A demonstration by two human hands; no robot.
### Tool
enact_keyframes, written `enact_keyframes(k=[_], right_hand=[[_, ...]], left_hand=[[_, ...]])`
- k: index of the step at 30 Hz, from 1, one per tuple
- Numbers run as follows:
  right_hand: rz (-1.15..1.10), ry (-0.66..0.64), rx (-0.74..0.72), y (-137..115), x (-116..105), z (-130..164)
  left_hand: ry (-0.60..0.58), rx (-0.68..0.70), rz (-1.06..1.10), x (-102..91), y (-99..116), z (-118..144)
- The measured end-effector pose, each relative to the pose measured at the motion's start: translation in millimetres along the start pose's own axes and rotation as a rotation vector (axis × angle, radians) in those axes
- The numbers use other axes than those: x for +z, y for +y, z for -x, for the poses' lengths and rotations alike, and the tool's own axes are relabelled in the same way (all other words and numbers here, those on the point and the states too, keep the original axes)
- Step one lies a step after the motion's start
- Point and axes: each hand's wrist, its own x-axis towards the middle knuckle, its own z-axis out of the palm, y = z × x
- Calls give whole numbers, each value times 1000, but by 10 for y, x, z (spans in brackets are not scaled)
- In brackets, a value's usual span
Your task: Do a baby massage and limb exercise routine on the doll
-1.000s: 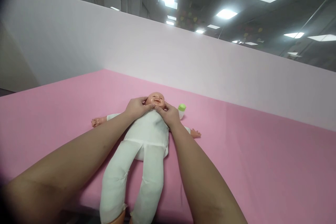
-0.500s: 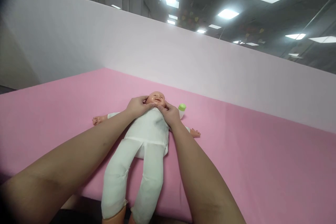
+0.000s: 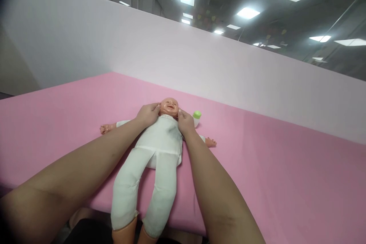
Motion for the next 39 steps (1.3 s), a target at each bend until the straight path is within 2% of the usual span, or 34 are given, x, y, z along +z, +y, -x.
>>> enact_keyframes(k=[9,16,19,24,26,28,31,34,37,39], right_hand=[[224,13,-31,-123,-38,41],[537,35,-129,-315,-10,84],[599,43,-198,-327,-38,152],[803,149,-432,-149,-350,320],[843,169,-404,-89,-515,381],[832,188,-301,-65,-637,426],[777,148,-160,-73,-708,447],[735,24,-126,-78,-694,413],[697,-66,-100,-79,-677,379],[676,-78,-67,-97,-684,382]], left_hand=[[31,56,-70,18,4,17],[46,78,-101,4,45,47],[58,68,-122,18,29,25],[107,34,-148,98,-24,-21],[129,42,-143,109,-40,-7],[124,114,-148,76,-17,34],[149,266,-195,-56,176,98],[208,348,-221,-141,594,71],[128,369,-160,15,1064,-59],[27,249,-91,251,1281,-167]])
